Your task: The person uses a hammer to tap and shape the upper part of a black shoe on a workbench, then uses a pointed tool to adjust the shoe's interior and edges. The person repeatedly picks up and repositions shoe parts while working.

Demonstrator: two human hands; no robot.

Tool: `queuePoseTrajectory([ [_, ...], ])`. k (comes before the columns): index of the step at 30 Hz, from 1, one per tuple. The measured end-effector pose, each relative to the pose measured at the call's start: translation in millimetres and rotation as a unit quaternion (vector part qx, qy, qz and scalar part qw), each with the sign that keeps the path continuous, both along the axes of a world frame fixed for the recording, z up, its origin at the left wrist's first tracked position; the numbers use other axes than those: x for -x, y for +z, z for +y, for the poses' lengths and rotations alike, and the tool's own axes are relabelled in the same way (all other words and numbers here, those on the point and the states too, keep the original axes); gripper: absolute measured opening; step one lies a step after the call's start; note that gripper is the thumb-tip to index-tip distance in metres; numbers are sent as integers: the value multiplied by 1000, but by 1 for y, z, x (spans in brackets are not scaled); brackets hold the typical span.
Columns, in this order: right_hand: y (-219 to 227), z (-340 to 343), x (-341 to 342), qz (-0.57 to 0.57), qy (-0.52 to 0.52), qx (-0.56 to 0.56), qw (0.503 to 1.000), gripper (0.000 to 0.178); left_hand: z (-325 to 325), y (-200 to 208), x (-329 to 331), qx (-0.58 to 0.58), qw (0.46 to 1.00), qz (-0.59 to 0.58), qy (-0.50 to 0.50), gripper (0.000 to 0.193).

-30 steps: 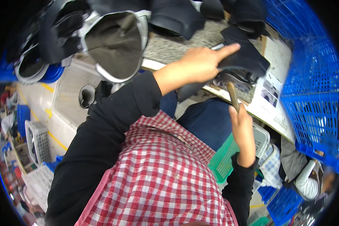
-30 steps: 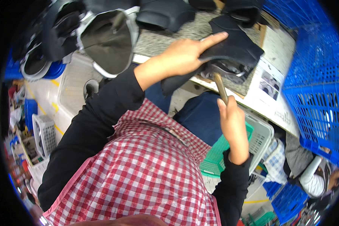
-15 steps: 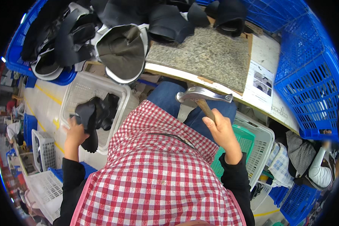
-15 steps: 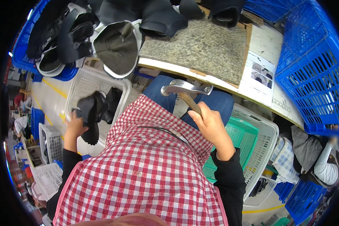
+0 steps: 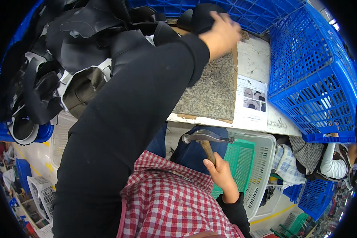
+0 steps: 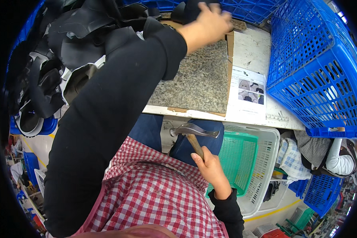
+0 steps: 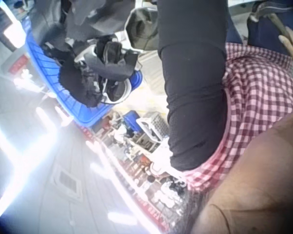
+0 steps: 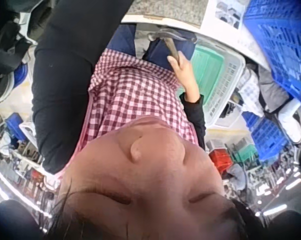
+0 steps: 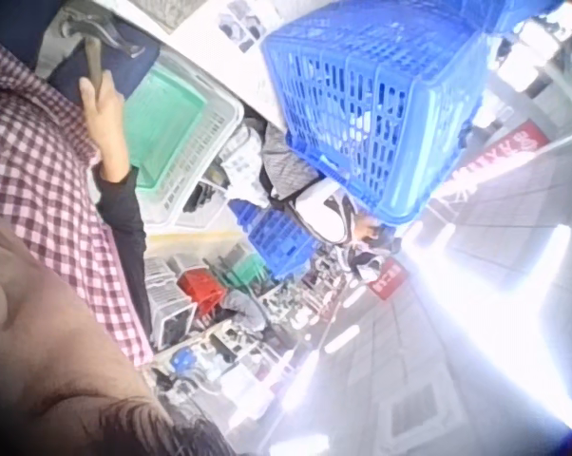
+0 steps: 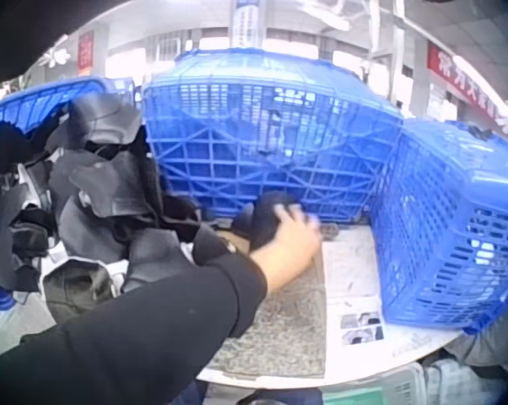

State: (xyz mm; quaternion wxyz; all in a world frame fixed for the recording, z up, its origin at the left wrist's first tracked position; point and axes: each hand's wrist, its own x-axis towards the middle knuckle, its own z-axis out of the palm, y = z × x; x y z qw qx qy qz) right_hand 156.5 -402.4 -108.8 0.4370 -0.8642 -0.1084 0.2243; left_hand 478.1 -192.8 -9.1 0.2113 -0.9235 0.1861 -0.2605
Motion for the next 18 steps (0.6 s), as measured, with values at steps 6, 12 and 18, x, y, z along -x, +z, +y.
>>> queuePoseTrajectory([
  [6,-1,-4,-16,48,41,-19,998,39,100,60,-5,353,921,50,-156,35],
  [12,17,-12,-32,-106,-1,-10,994,38,149,20,117,667,714,24,-213,56],
  [18,11,1,-65,-272,-52,118,954,31,108,-90,198,703,685,190,-18,72],
])
